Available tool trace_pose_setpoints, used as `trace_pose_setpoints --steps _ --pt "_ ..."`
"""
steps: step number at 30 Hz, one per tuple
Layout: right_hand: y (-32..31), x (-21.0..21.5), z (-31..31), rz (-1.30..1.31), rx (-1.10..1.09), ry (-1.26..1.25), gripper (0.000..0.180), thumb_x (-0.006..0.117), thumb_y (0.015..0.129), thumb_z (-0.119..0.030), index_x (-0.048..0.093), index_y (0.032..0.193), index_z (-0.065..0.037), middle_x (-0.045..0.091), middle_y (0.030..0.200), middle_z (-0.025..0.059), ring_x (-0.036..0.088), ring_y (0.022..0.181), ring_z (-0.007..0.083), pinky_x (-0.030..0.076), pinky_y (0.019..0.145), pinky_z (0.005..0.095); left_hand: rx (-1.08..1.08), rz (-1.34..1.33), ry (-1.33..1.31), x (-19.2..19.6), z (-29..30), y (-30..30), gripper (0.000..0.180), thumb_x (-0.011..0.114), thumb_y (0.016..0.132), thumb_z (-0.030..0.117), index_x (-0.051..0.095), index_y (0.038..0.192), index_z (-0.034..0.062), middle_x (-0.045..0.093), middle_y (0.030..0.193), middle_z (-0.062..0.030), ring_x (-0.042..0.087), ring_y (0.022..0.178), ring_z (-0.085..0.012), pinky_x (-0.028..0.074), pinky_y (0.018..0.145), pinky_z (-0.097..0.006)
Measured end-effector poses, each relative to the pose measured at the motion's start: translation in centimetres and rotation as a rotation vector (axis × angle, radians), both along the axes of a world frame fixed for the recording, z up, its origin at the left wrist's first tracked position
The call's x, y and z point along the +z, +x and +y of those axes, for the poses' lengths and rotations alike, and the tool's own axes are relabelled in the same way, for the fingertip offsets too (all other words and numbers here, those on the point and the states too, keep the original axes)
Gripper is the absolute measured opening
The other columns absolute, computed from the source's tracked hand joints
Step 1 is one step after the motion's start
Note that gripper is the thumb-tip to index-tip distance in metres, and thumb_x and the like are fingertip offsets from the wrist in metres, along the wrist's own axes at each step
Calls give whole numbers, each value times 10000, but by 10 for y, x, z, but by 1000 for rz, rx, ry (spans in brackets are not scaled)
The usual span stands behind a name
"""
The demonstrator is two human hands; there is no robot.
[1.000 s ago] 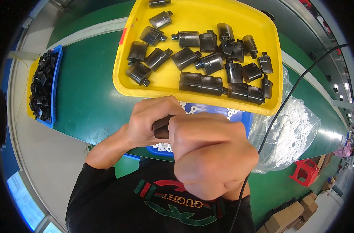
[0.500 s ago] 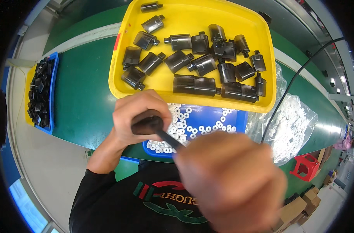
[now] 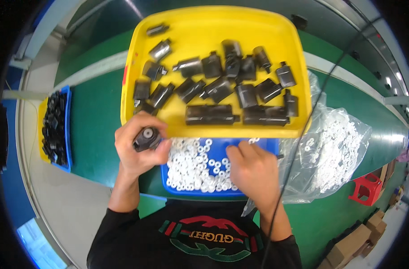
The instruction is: The person repeatedly picks up black plastic components from a yellow tray and inserts small white washers into them using a thin black tool. The person handles the components one at a time, inserting the washers and placing the finished items back into the tray.
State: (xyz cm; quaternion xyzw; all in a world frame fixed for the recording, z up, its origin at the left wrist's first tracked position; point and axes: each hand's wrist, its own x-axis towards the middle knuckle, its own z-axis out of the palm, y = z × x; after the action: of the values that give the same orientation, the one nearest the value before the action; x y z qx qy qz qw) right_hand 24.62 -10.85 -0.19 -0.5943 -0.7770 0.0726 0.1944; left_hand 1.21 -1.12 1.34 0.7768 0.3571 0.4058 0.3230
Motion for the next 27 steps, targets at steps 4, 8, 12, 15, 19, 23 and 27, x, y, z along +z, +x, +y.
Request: trace_pose_setpoints --steps 4,8,12,15,19,23,27 --pt "-6 -15 -6 16 -36 22 264 672 659 -47 669 919 -86 528 731 50 594 606 207 485 518 334 -9 -70 -118 -2 5 -5 585 647 802 428 569 1134 -48 634 900 -130 637 783 -183 509 710 -271" --pt "-6 -20 0 3 36 219 212 635 695 -128 639 903 -89 495 761 28 571 597 162 467 514 300 22 90 -78 35 33 10 412 603 865 249 538 1165 -26 621 916 -114 564 774 -160 471 732 -272" --pt "-9 -29 -6 137 118 230 263 625 700 -129 644 954 -66 524 822 37 572 615 160 479 544 293 99 330 151 48 124 49 382 636 880 257 567 1142 -13 646 968 -160 640 859 -290 493 804 -357" --pt "-11 -27 -8 80 119 249 269 599 731 -171 650 968 -55 528 841 51 585 686 179 490 598 299 120 500 171 41 202 77 427 679 844 306 612 1110 -21 667 1034 -194 650 956 -338 494 861 -390" --pt "-11 -33 -9 124 141 230 293 600 743 -193 666 992 -52 538 876 65 596 733 202 497 630 318 158 570 33 2 292 94 467 724 797 336 643 1099 -11 679 1064 -204 656 992 -327 501 868 -390" --pt "-10 -32 -13 167 164 205 224 625 745 -200 647 926 -70 540 884 75 615 758 219 514 630 343 151 722 7 -17 346 115 517 787 726 329 657 1092 -11 690 1053 -204 665 988 -328 510 863 -384" --pt "-11 -36 -14 128 189 196 155 626 756 -170 623 880 -77 541 877 83 630 729 224 523 597 335 39 899 -293 -21 355 127 538 797 723 300 656 1142 -6 684 1108 -192 662 1029 -294 509 882 -363"
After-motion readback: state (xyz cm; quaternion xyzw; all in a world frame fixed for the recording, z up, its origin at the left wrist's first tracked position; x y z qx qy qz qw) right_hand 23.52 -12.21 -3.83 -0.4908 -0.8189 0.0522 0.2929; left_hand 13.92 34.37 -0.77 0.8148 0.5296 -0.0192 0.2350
